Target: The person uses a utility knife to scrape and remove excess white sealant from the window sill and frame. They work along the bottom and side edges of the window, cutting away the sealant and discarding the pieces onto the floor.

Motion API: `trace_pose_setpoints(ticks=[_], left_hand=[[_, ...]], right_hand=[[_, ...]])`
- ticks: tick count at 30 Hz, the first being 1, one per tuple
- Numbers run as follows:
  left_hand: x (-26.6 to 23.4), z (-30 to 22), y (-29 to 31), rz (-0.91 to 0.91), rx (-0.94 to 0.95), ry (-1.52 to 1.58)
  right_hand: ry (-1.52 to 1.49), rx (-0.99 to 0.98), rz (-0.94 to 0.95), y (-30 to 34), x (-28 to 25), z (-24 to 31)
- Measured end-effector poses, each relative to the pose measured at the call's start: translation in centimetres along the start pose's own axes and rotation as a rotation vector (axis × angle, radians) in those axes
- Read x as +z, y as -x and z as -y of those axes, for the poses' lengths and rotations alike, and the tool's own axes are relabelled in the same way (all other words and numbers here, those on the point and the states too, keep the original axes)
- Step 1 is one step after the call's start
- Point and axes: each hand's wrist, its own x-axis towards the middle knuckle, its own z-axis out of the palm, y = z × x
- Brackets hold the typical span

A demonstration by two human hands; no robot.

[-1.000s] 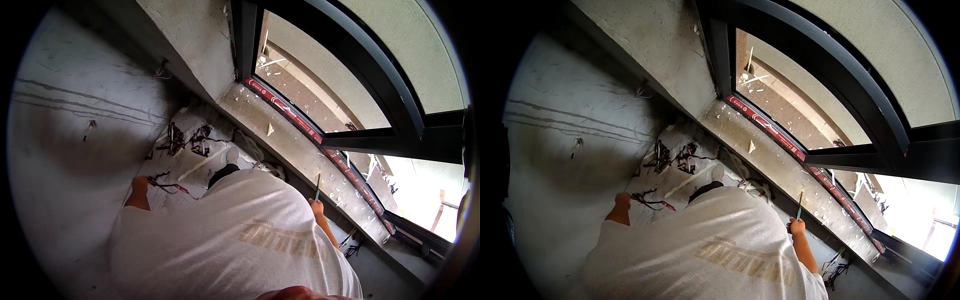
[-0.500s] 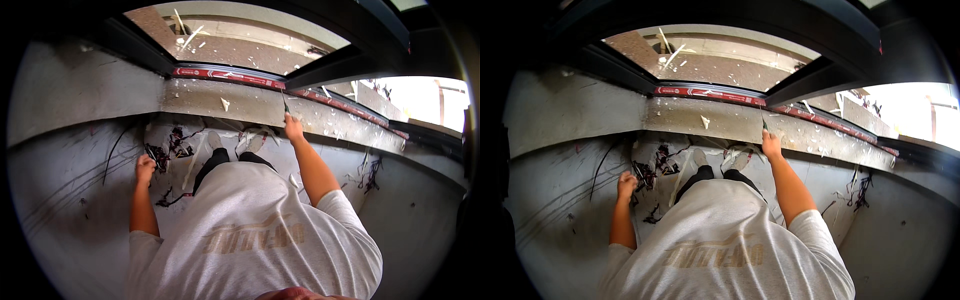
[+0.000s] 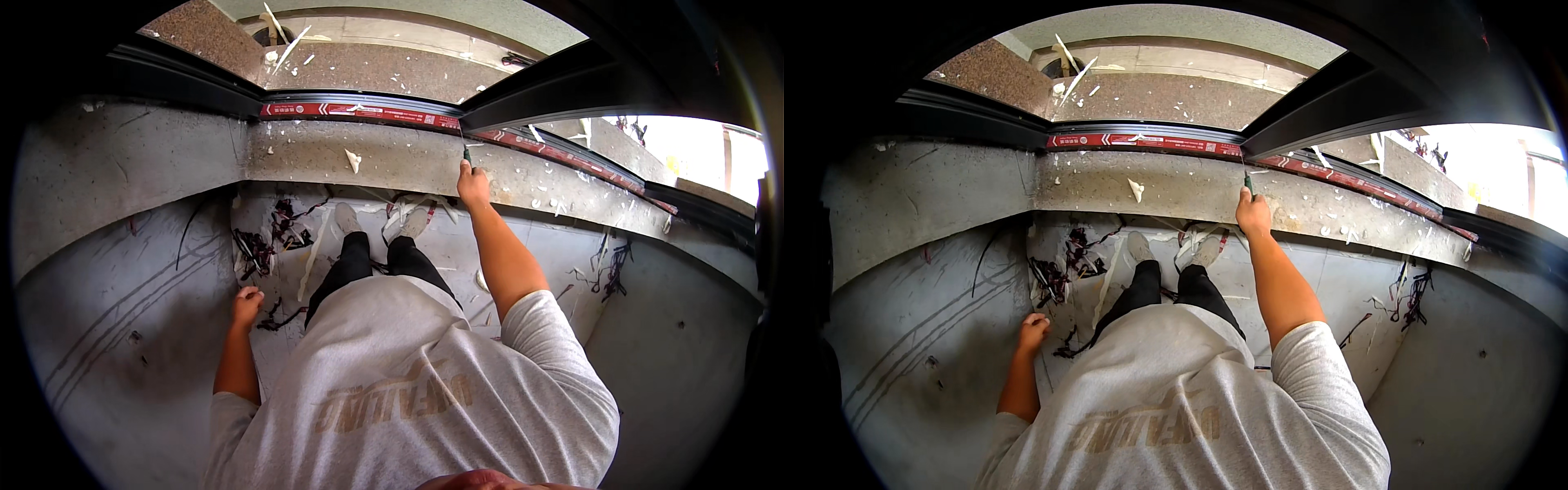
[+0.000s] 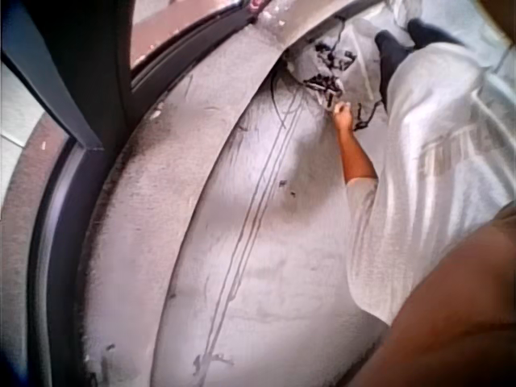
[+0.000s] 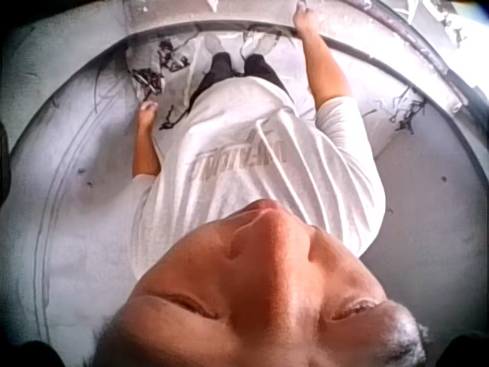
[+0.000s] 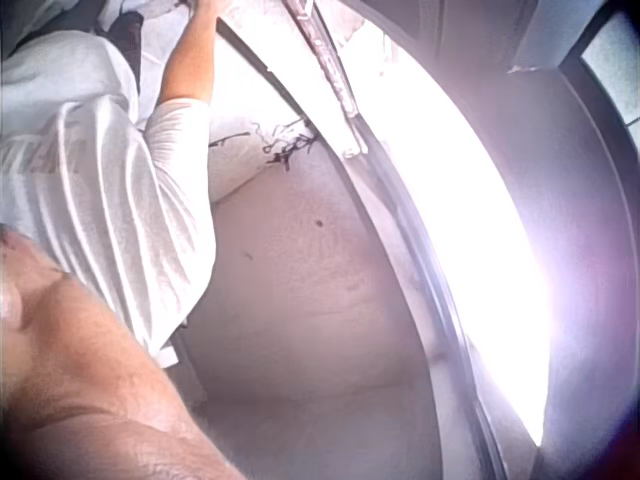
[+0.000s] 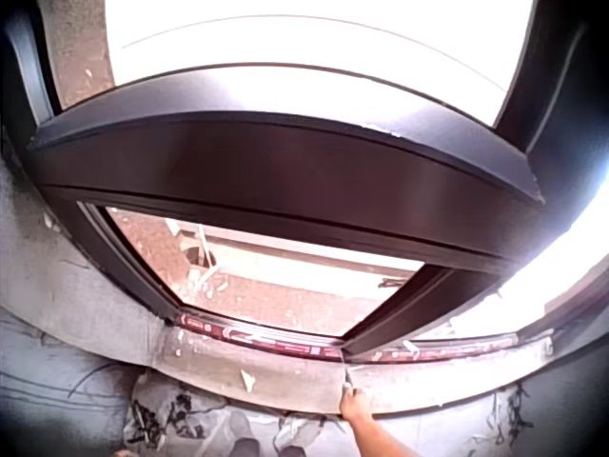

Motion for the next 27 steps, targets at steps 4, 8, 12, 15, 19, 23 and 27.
trace_pose_setpoints(ticks=[4,8,12,15,19,23,27], left_hand=[[0.4,-1.5,1.3,-0.027,-0.016,-0.041],[1.7,-0.9,0.8,-0.008,0.036,-0.108],[2.9,-1.7,0.5,0.052,0.082,-0.109],[3.9,-3.1,1.2,0.056,0.097,-0.067],[3.8,0.5,-0.7,0.080,0.144,0.021],[1.8,4.1,-1.9,0.043,0.078,-0.059],[0.7,3.5,-1.7,0.054,-0.096,-0.072]], right_hand=[[0.047,0.022,-0.001,0.3,0.1,0.2],[0.113,0.052,0.007,1.4,-0.3,1.6],[0.062,0.122,0.038,1.2,-0.6,0.9],[0.069,0.143,0.076,-0.7,0.8,-4.3],[0.167,0.017,0.078,4.4,-0.8,-2.7],[-0.401,0.050,0.431,9.4,3.0,1.7],[-0.752,0.045,0.648,13.1,10.0,10.4]])
